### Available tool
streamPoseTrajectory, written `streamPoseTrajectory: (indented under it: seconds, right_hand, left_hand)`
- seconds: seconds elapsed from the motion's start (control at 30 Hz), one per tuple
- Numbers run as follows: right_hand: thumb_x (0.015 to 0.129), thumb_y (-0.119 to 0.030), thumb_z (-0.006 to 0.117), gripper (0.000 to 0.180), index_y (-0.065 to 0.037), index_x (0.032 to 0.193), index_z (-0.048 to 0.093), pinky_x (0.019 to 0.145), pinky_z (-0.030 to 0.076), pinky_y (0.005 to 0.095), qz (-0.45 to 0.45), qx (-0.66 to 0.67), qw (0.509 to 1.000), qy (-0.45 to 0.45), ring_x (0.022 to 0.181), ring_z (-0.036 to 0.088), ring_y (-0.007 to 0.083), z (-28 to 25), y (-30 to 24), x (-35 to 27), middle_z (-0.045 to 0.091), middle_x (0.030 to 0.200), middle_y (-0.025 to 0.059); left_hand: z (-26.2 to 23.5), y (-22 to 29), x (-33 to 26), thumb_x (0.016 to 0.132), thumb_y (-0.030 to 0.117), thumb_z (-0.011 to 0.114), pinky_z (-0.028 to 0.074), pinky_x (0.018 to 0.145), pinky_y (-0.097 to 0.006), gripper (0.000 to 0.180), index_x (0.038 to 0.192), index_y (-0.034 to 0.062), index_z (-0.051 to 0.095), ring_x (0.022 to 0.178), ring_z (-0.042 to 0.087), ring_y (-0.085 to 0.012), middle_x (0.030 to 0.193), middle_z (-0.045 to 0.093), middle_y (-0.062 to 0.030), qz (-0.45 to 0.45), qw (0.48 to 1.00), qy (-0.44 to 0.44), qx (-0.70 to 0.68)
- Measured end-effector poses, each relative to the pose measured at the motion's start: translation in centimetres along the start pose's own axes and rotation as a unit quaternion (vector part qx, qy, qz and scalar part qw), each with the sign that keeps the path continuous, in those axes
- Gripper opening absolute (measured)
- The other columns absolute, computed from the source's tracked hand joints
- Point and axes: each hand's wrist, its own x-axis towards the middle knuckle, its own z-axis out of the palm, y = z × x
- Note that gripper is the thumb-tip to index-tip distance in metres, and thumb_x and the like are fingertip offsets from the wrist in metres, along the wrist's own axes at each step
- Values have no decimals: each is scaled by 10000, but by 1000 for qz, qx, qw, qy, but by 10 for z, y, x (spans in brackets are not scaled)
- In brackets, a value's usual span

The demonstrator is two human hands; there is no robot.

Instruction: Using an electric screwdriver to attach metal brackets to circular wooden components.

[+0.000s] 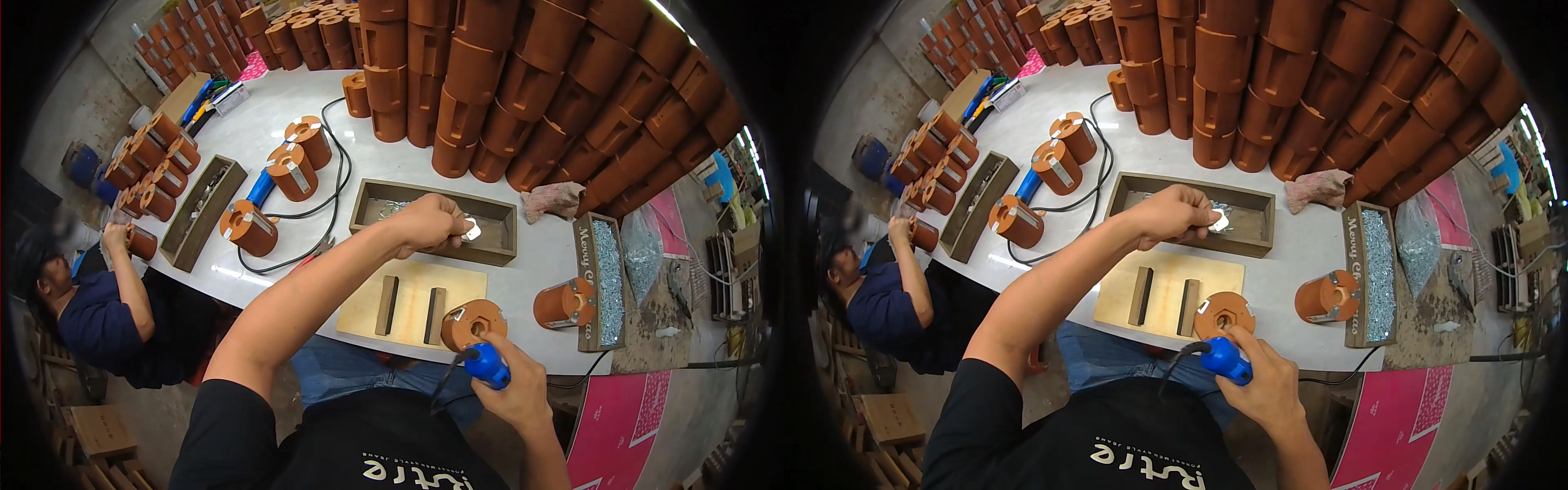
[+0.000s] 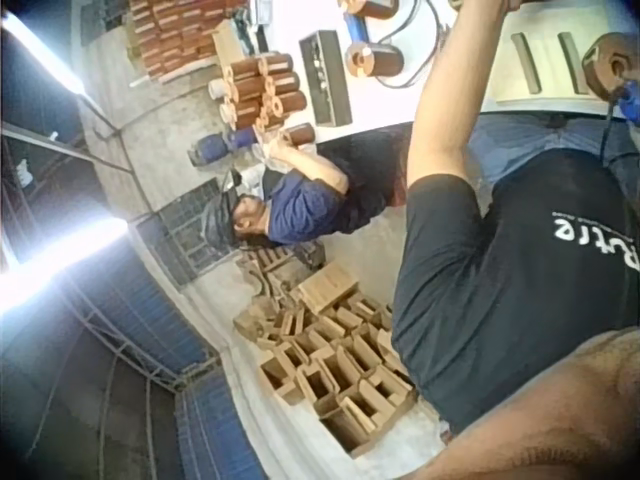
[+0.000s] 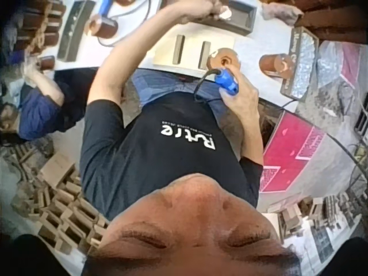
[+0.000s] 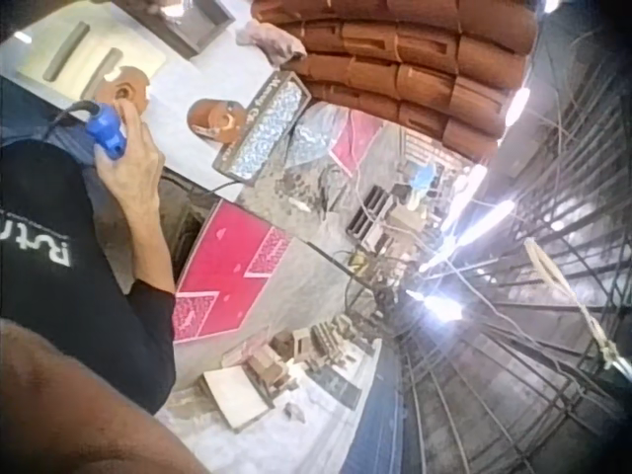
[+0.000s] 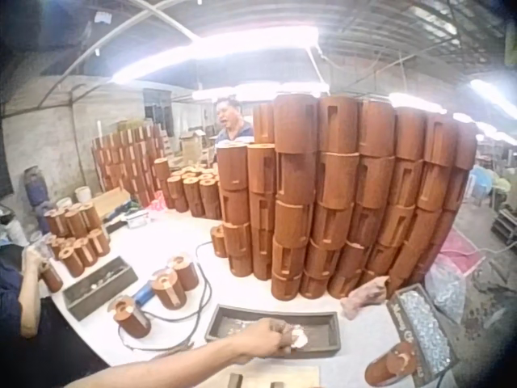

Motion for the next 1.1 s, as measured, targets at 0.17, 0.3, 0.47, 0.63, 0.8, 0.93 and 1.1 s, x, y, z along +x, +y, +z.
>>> streamPoseTrajectory:
  seconds: [0.17, 0.3, 0.47, 0.63, 0.8, 0.93, 1.1]
  right_hand:
    - [668, -30, 740, 575, -41, 1221, 581, 751, 542, 296, 77, 87, 992, 56, 816, 694, 192, 5, 2, -6, 696, 926, 139]
    - [744, -22, 711, 524, 17, 1237, 537, 723, 508, 247, 170, 195, 960, 108, 761, 634, 110, 9, 8, -19, 678, 834, 76]
    - [761, 11, 684, 514, 25, 1248, 519, 710, 467, 229, 168, 165, 963, 133, 737, 590, 104, 7, 21, -22, 645, 798, 69]
    - [770, 17, 704, 512, 16, 1247, 519, 708, 478, 215, 162, 187, 959, 135, 750, 590, 83, 8, 19, -14, 632, 811, 50]
    - [771, 23, 704, 501, 14, 1237, 522, 667, 491, 219, 142, 192, 961, 136, 707, 613, 92, 7, 18, -14, 651, 798, 76]
    - [783, 38, 680, 477, 27, 1229, 508, 651, 491, 223, 170, 226, 944, 168, 692, 617, 105, 1, 10, -16, 658, 796, 92]
    - [805, -44, 614, 482, 23, 1238, 415, 578, 516, 309, 44, 311, 906, 283, 575, 585, 191, -32, 4, -18, 613, 795, 133]
  left_hand:
    - [-5, -30, -25, 919, 175, 627, 460, 550, -287, 185, 872, -2, 604, 601, 590, -122, 714, 653, -78, 67, 989, 38, 123]
    - [7, -49, -44, 917, 166, 616, 493, 647, -300, 199, 912, -33, 604, 688, 645, -149, 739, 671, -98, 82, 988, 28, 129]
    - [-1, -74, -88, 899, 169, 637, 490, 624, -289, 196, 885, -19, 582, 679, 638, -152, 719, 657, -95, -5, 993, 50, 104]
    - [-14, -98, -99, 846, 169, 678, 480, 613, -338, 207, 780, -12, 604, 654, 628, -203, 674, 634, -136, 52, 940, 162, 296]
    - [-8, -103, -89, 864, 157, 666, 478, 619, -332, 182, 818, -17, 645, 622, 602, -212, 683, 641, -140, 62, 944, 146, 289]
    - [-11, -98, -86, 895, 147, 652, 478, 618, -289, 178, 838, -21, 633, 692, 616, -116, 748, 668, -89, 67, 961, 148, 226]
    - [-11, -79, -96, 915, 96, 632, 435, 536, -211, 128, 861, -3, 572, 591, 535, -58, 778, 680, -90, 49, 995, 53, -72]
